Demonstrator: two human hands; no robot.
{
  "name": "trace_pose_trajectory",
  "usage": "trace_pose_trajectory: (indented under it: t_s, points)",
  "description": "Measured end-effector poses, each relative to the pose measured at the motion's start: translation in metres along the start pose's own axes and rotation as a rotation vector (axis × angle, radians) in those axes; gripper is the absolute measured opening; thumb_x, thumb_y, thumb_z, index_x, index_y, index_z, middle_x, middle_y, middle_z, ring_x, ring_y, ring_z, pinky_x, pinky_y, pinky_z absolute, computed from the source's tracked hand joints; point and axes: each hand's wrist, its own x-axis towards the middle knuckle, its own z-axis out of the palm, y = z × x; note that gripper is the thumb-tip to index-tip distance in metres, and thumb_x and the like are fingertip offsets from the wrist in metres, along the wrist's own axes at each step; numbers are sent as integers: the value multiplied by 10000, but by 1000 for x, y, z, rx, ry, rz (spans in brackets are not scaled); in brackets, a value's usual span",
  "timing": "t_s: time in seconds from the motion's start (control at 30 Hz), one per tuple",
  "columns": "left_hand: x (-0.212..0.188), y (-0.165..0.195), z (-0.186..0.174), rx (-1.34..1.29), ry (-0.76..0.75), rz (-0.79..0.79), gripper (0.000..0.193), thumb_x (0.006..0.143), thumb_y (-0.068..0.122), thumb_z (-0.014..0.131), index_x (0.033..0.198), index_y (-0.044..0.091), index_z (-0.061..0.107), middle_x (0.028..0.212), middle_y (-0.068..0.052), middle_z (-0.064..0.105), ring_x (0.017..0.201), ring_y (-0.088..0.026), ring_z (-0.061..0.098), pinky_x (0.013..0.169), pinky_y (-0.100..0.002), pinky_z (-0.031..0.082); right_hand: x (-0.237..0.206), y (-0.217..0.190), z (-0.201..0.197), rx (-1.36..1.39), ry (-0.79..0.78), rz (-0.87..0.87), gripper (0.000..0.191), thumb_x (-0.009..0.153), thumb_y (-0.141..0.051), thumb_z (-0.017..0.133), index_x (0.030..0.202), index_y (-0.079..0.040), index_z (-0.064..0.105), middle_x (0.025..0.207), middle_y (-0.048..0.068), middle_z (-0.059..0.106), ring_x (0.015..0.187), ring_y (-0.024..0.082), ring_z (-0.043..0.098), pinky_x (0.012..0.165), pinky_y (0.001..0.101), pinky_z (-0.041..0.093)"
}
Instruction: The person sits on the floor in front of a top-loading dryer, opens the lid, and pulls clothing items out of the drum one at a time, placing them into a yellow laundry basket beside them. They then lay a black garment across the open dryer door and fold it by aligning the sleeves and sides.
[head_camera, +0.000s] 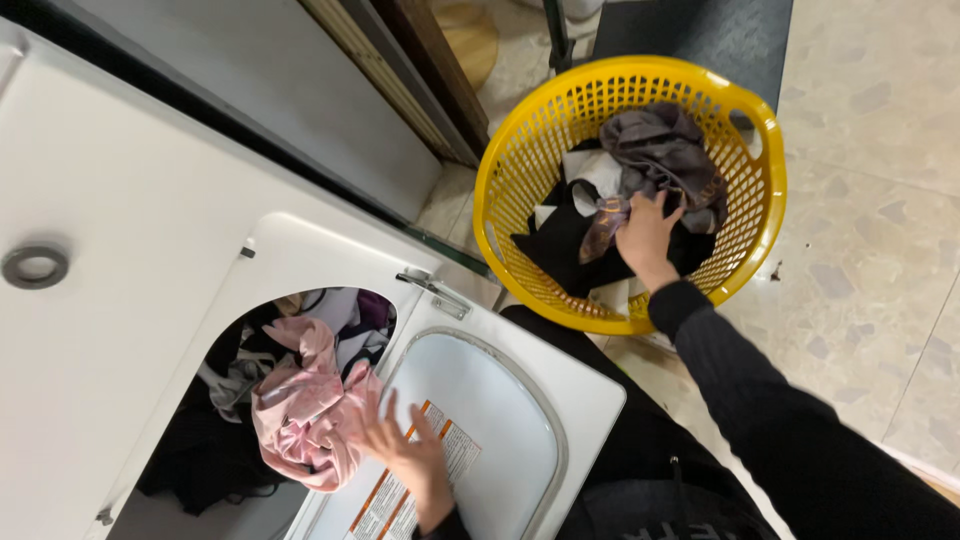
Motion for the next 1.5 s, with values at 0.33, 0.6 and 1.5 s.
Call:
trace_pose_trajectory:
  t_s: [0.33,0.6,1.5]
  points:
    - [-42,86,-16,-875,-87,77,751,1041,279,610,1594,1,183,1607,-190,342,1485,-337,356,1217,-514,219,-213,-211,-155,1276,-482,-203,181,985,-149,651,1133,-59,598,1069,76,737,916,182,731,746,281,569]
    - [-113,26,-17,-1175,-91,-340,414,1054,137,580,1429,-8,477,1273,-160,614,1078,-237,664,852,-347,587,-286,-235,-198,1066,-625,-777,209,997,-57,659,1172,3,562,1756,284,98,1557,457,330,1149,437,437]
    - [-47,-104,-58,-72,-369,-158,628,895,396,682,1470,186,543,1606,-206,382,1501,-460,252,1163,-685,194,-74,-63,19,-186,-618,-268,850,858,-679,635,1572,-415,256,1649,216,-79,1488,484,-184,1023,845,-104]
